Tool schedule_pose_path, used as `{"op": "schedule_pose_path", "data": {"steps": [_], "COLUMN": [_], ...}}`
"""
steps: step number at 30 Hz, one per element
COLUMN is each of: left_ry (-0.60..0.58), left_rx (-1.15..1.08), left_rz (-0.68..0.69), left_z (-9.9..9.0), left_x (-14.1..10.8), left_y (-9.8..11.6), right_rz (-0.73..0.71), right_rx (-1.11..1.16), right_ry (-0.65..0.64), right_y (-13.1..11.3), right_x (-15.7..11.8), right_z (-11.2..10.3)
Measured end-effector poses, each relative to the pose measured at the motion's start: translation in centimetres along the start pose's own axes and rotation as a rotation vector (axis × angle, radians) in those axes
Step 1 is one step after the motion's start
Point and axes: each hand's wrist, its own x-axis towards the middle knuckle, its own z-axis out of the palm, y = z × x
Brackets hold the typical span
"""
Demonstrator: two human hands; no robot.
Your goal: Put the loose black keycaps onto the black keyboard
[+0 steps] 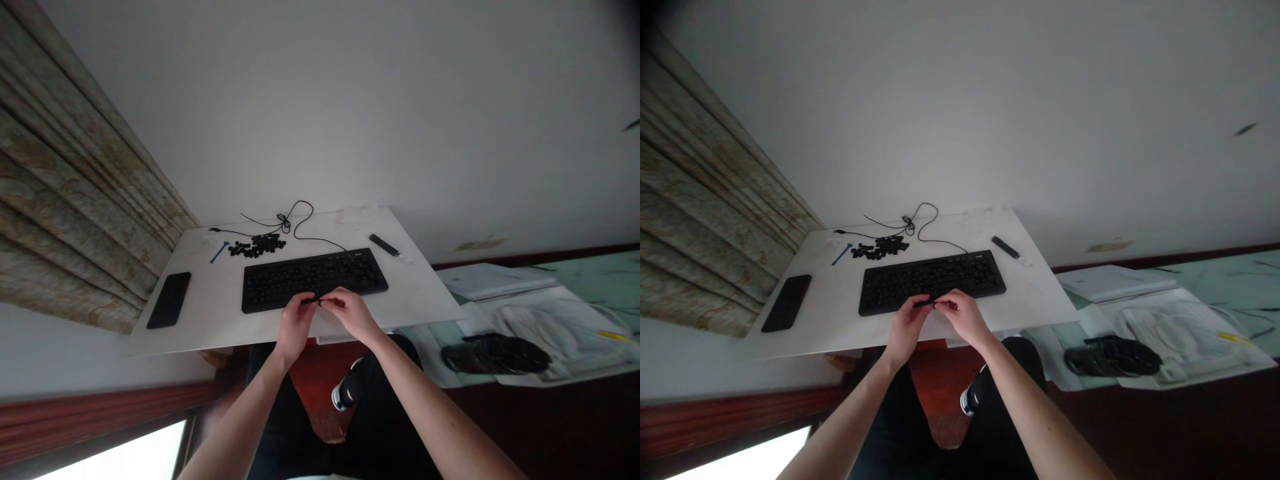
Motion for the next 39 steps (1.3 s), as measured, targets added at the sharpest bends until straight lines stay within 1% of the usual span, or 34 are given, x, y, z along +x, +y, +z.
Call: {"op": "schedule_pose_path", "data": {"steps": [2, 3, 6, 8, 10, 12, 15, 17, 20, 23, 26, 28, 30, 32, 39], "left_ry": [0.052, 0.091, 0.212, 0.234, 0.267, 0.293, 0.285, 0.25, 0.196, 0.173, 0.169, 0.17, 0.166, 0.164, 0.163], "left_rx": [0.109, 0.17, 0.462, 0.691, 0.876, 0.991, 1.07, 1.101, 1.122, 1.122, 1.132, 1.137, 1.136, 1.131, 1.127], "left_rz": [0.061, 0.103, 0.291, 0.41, 0.471, 0.488, 0.489, 0.496, 0.494, 0.479, 0.483, 0.488, 0.489, 0.487, 0.484], "left_z": [-1.2, -2.1, -5.7, -8.3, -10.1, -11.0, -11.0, -10.6, -10.3, -10.3, -10.4, -10.4, -10.4, -10.4, -10.3], "left_x": [0.4, 0.7, 1.6, 2.1, 2.5, 2.8, 3.0, 3.1, 3.3, 3.4, 3.6, 3.6, 3.7, 3.7, 3.7], "left_y": [-0.2, -0.4, -0.9, -1.3, -1.8, -2.3, -2.8, -2.9, -3.0, -3.1, -3.2, -3.3, -3.3, -3.3, -3.3], "right_rz": [0.021, 0.033, 0.07, 0.1, 0.141, 0.207, 0.314, 0.333, 0.324, 0.322, 0.275, 0.24, 0.238, 0.252, 0.281], "right_rx": [0.002, 0.001, 0.003, 0.006, 0.01, 0.021, 0.01, -0.023, -0.114, -0.247, -0.374, -0.443, -0.497, -0.52, -0.483], "right_ry": [0.019, 0.028, 0.065, 0.114, 0.175, 0.216, 0.207, 0.159, 0.043, -0.095, -0.243, -0.313, -0.336, -0.333, -0.311], "right_y": [0.4, 0.6, 1.3, 1.8, 2.3, 2.6, 2.7, 2.6, 2.6, 2.6, 2.7, 2.7, 2.8, 2.8, 3.0], "right_x": [-0.2, -0.2, -0.3, -0.2, 0.2, 1.1, 3.1, 4.9, 7.6, 9.7, 11.0, 11.4, 11.6, 11.6, 11.7], "right_z": [-0.9, -1.4, -3.6, -5.1, -6.5, -7.8, -9.1, -9.8, -10.3, -10.6, -10.6, -10.5, -10.4, -10.3, -9.9]}}
